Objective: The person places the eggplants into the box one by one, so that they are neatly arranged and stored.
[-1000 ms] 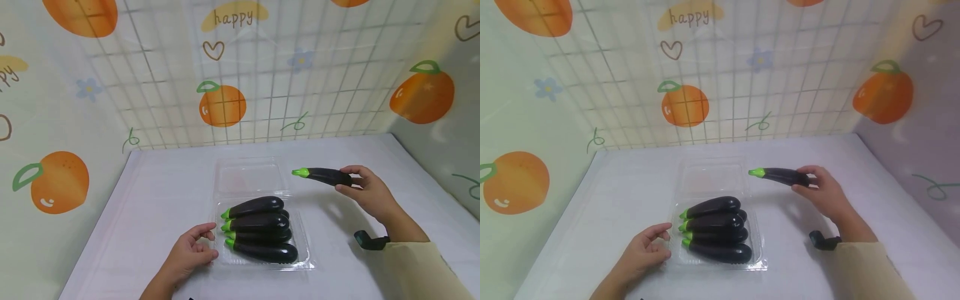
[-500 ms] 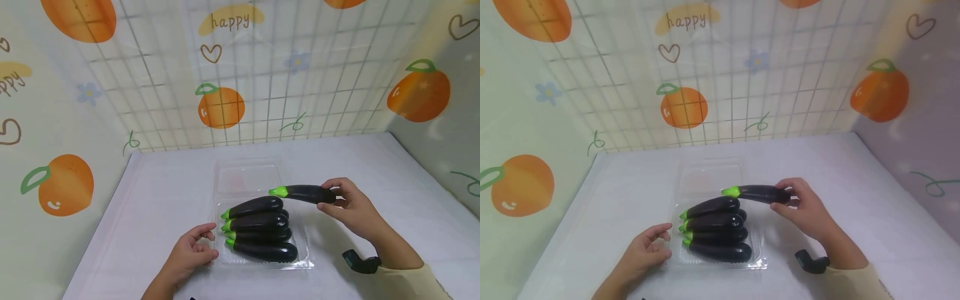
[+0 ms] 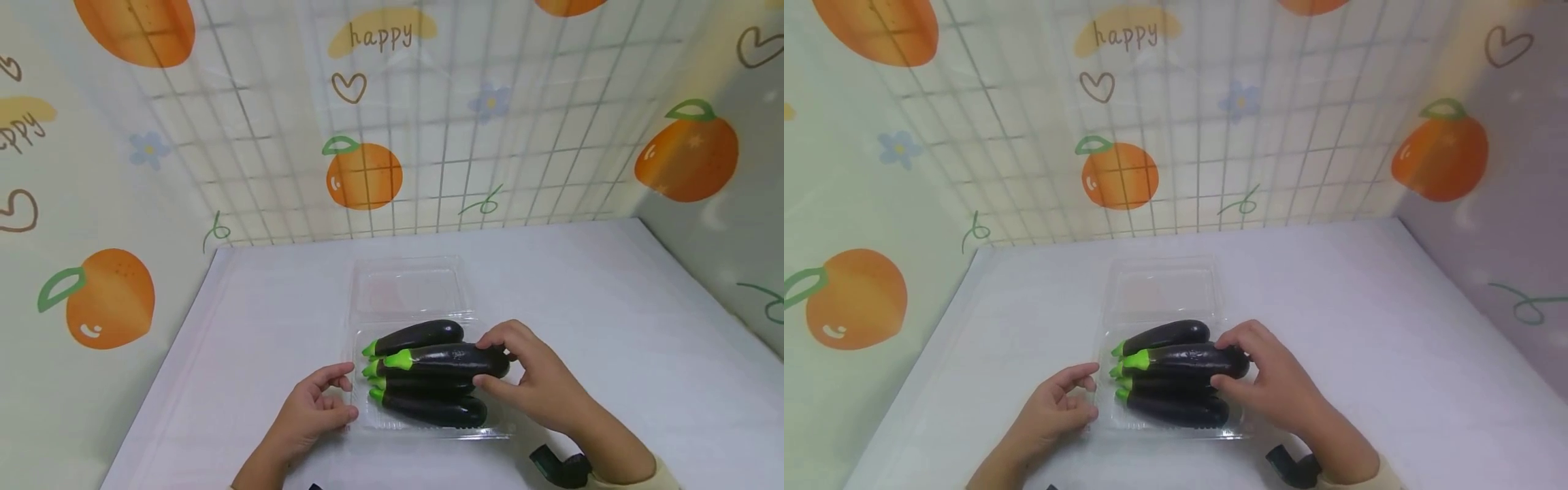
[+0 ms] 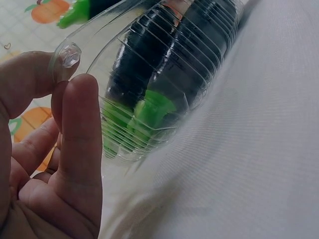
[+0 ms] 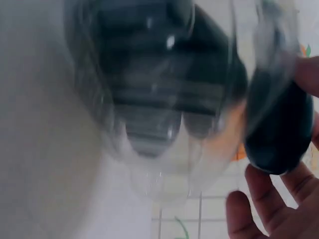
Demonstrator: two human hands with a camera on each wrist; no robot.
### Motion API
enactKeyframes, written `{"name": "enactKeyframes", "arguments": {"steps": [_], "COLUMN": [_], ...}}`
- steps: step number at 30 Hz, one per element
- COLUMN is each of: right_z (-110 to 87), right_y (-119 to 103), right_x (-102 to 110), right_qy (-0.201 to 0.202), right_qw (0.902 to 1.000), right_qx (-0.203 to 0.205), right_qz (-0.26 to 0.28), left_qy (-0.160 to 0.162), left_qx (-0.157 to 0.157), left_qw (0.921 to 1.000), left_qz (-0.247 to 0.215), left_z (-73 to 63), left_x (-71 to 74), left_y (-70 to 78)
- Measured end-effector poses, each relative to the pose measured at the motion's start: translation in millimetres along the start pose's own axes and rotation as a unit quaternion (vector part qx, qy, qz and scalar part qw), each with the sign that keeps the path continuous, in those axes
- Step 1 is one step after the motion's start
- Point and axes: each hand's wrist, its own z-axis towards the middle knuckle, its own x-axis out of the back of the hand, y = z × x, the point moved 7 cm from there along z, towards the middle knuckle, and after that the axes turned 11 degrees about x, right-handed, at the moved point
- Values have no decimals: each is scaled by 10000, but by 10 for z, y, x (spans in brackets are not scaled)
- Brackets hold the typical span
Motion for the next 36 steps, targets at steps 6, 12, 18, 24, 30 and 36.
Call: {"name": "enactKeyframes", "arguments": {"steps": [6,12,18,24,30,36], "right_z": [-29,-57,-100,-126,-144,-161], "right_y": [-141,-221,-211,-208,-216,-199], "right_x": [-114,-273,-353,-378,-376,-287], "right_qy": [111,-32,-113,-35,111,270], "right_qw": [9992,9972,9908,9878,9888,9940], "right_qx": [345,716,854,1008,1085,933], "right_qz": [137,-191,-1043,-1185,-1015,-505], "left_qy": [-37,-7,-22,0,47,77], "left_qx": [47,123,51,4,71,100], "left_qw": [10000,9999,10000,10000,10000,9999], "left_qz": [15,-25,5,51,11,34], "left_z": [23,34,35,22,32,32], "left_x": [13,26,21,7,17,8], "left_y": [-36,-84,-91,-57,-82,-80]}}
